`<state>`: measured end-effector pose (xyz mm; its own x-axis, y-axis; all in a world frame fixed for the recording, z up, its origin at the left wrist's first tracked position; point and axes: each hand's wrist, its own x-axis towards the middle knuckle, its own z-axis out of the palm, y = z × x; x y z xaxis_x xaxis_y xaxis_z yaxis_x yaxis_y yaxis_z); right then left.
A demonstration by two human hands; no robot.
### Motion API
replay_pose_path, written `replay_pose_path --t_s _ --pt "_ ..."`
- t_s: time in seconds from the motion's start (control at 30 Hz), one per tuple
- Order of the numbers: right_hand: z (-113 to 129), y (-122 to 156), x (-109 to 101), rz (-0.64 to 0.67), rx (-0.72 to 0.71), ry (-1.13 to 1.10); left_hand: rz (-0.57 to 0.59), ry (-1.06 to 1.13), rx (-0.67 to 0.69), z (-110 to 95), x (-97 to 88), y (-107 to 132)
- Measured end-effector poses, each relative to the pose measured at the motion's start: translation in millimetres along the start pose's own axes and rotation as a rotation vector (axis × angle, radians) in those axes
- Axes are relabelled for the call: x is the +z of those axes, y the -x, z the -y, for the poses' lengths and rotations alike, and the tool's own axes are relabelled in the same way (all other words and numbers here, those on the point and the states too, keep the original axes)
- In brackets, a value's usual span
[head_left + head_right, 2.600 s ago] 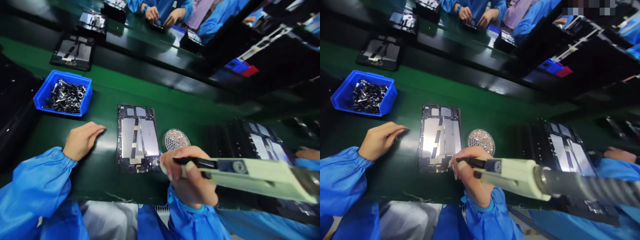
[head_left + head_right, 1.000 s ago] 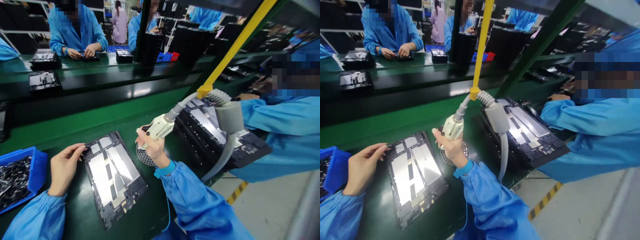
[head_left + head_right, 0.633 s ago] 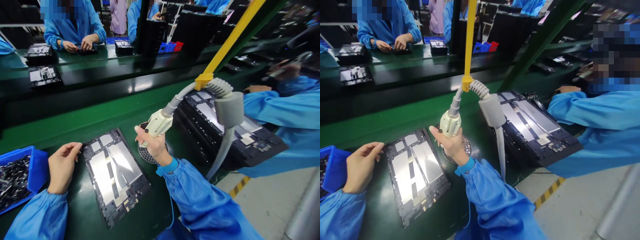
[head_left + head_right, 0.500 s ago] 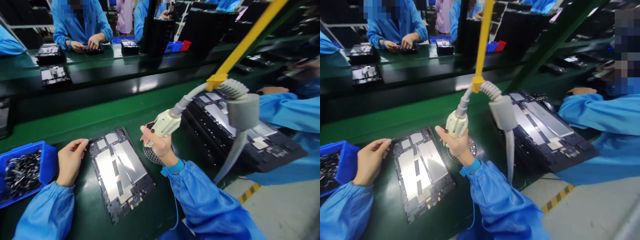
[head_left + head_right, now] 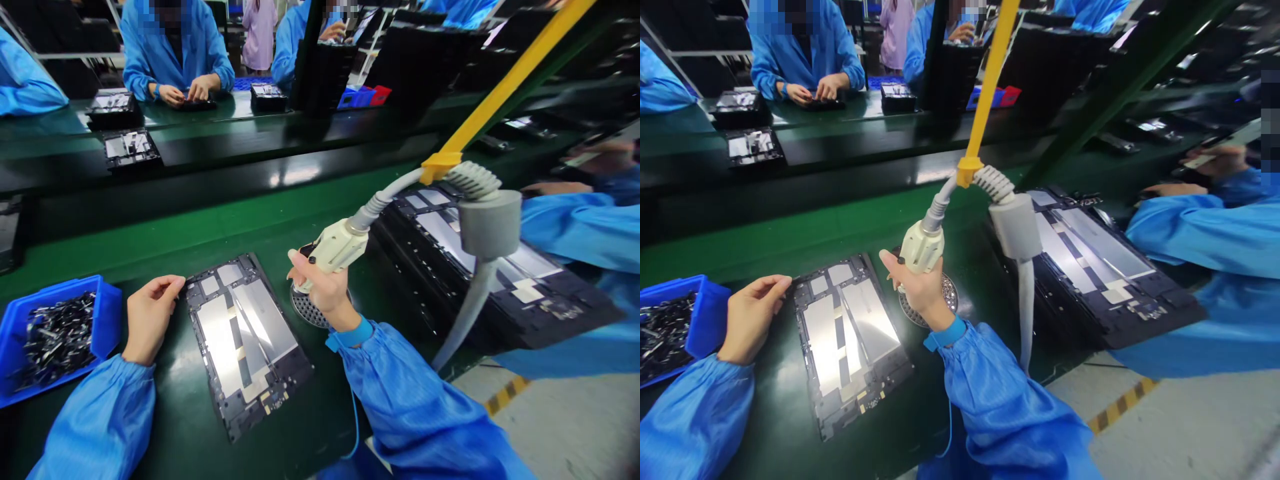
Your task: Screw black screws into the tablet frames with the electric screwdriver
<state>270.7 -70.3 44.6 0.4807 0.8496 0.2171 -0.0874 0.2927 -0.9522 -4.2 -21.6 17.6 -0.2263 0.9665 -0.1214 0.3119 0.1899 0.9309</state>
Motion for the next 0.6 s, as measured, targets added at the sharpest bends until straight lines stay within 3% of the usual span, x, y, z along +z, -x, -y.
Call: replay_pose_path --t_s 0.2,0.33,0.47,0.6 --pt "2.5 3.9 -3.7 -0.025 -0.039 -0.043 0.062 -0.099 0.066 6.8 -0.5 -3.8" --pt "29.6 8.5 -3.5 -0.047 -0.077 -0.147 0.062 -0.152 0.082 10.8 5.3 -7.0" --pt "58.7 17.1 14.5 0.075 -0.085 -0.157 0.025 -0.177 0.082 13.5 11.1 -7.4" --pt "56.6 21.9 43.9 0.154 -0.102 -0.166 0.034 -0.207 0.093 13.9 13.1 -5.7"
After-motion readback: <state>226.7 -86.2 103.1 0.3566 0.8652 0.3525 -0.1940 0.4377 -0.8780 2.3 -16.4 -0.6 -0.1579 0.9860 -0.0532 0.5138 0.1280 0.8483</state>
